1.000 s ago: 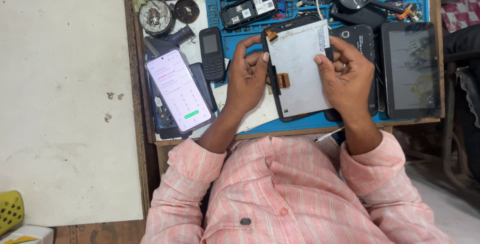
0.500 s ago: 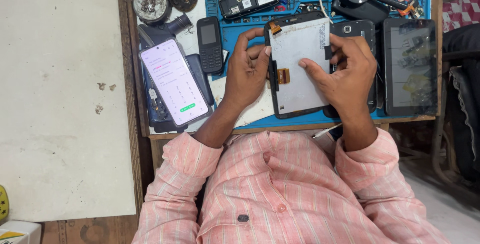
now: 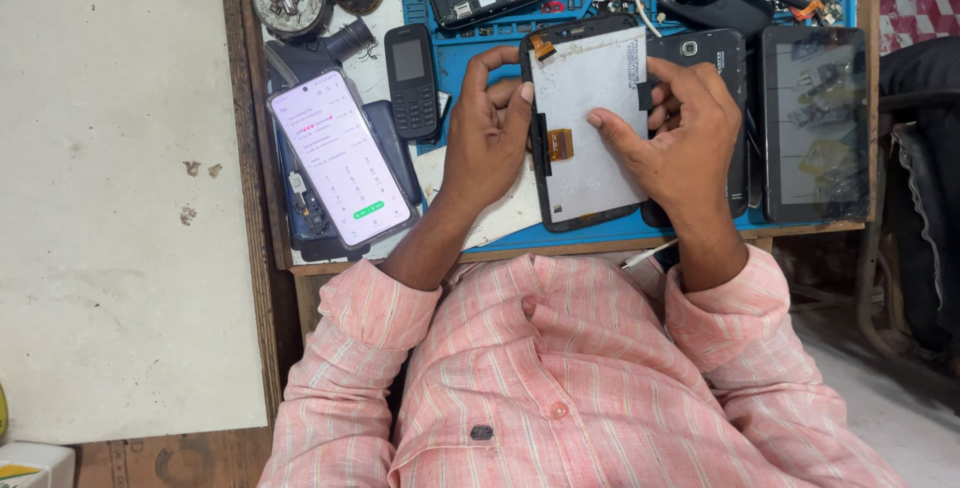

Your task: The person handles several disassembled mobile phones and tablets on a cluttered workbench. They pick up, turn over, and examine various components such as back covers, screens, and internal chassis, then place them back on the table.

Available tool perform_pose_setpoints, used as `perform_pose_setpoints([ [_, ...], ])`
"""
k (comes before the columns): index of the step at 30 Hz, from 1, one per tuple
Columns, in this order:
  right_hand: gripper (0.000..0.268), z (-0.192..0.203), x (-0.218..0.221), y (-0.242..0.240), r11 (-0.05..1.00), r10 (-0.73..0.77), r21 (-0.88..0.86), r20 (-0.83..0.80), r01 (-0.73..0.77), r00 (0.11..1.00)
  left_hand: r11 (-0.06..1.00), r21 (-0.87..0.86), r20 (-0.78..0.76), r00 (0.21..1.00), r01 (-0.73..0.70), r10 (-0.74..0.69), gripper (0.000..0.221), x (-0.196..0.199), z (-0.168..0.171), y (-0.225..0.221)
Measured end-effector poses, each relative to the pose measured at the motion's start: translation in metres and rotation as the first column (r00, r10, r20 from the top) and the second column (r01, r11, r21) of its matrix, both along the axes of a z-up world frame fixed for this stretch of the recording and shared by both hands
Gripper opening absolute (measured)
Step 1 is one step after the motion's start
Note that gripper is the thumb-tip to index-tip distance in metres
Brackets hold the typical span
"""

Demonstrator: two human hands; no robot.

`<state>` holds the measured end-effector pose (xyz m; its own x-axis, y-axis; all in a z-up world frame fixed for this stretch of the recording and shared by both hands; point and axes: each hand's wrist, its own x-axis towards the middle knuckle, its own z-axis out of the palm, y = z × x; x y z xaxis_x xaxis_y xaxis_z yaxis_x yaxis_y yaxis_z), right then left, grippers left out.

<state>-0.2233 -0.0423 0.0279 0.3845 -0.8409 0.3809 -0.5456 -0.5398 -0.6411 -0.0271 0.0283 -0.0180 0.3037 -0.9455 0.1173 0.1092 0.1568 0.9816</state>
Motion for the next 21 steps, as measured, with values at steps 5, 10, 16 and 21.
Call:
perform_pose_setpoints([
  [5, 0.058, -0.001, 0.002, 0.003, 1.000, -0.014, 0.025, 0.021, 0.014, 1.000, 0.995, 0.058, -0.059, 0.995, 0.080, -0.077, 0.047, 0.002, 0.008, 0.001],
  [10, 0.043, -0.010, -0.003, -0.002, 0.985, 0.003, 0.169, 0.184, -0.035, 0.983, 0.996, 0.016, -0.190, 0.978, 0.090, -0.085, 0.060, -0.001, 0.006, -0.003],
  [16, 0.021, -0.028, -0.014, -0.015, 0.883, 0.006, 0.395, 0.531, -0.254, 0.847, 0.996, -0.026, -0.260, 0.962, 0.083, -0.087, 0.059, 0.000, -0.003, -0.003],
  [21, 0.022, -0.033, -0.018, -0.019, 0.793, -0.066, 0.508, 0.621, -0.336, 0.781, 0.995, -0.032, -0.254, 0.962, 0.095, -0.101, 0.059, 0.002, -0.005, -0.003],
])
